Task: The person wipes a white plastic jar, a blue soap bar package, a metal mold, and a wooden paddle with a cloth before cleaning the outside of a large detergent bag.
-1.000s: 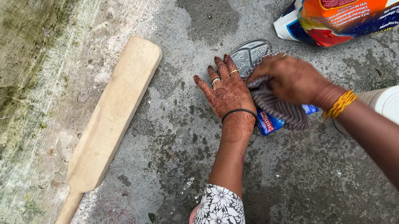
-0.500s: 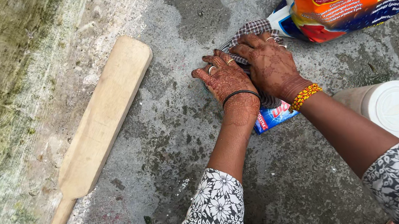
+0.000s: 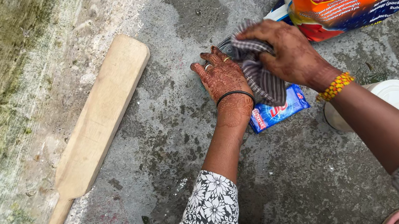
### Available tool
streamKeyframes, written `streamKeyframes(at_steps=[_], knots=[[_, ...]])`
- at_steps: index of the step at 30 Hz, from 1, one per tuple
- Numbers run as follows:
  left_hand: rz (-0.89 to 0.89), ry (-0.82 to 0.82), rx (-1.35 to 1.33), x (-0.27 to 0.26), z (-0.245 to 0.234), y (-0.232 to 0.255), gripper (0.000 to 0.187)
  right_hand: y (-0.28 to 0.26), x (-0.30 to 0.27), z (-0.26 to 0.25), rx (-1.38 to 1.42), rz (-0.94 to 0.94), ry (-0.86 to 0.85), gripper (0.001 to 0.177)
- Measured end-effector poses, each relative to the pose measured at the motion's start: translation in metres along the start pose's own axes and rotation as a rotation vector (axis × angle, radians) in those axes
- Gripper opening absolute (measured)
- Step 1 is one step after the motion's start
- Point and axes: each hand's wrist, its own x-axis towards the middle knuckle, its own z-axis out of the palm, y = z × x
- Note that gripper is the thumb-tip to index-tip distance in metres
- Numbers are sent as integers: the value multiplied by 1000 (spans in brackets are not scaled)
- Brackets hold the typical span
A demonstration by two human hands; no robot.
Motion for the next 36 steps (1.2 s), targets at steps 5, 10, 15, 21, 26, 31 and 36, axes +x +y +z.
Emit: streamKeyframes(at_steps=[5, 10, 15, 21, 26, 31, 36], knots=[[-3, 29, -33, 2, 8, -2, 62, -2, 21, 41, -182, -105, 56, 50], [-55, 59, -123, 4, 15, -5, 54, -7, 3, 66, -220, -25, 107, 50], [-66, 222, -166, 1, 13, -12, 66, 2, -15, 38, -129, -123, -105, 54], [-72, 208, -330, 4, 5, -24, 69, 2, 14, 5, 125, 127, -240, 55], [-44, 119, -431, -4, 0, -38, 85, -12, 13, 58, -261, -109, 128, 67], [-49, 240, -530, -4, 20, -36, 84, -35, -12, 50, -336, 32, -97, 57], [-28, 259, -517, -8, 28, -35, 99, -17, -11, -6, -70, 156, -498, 64]])
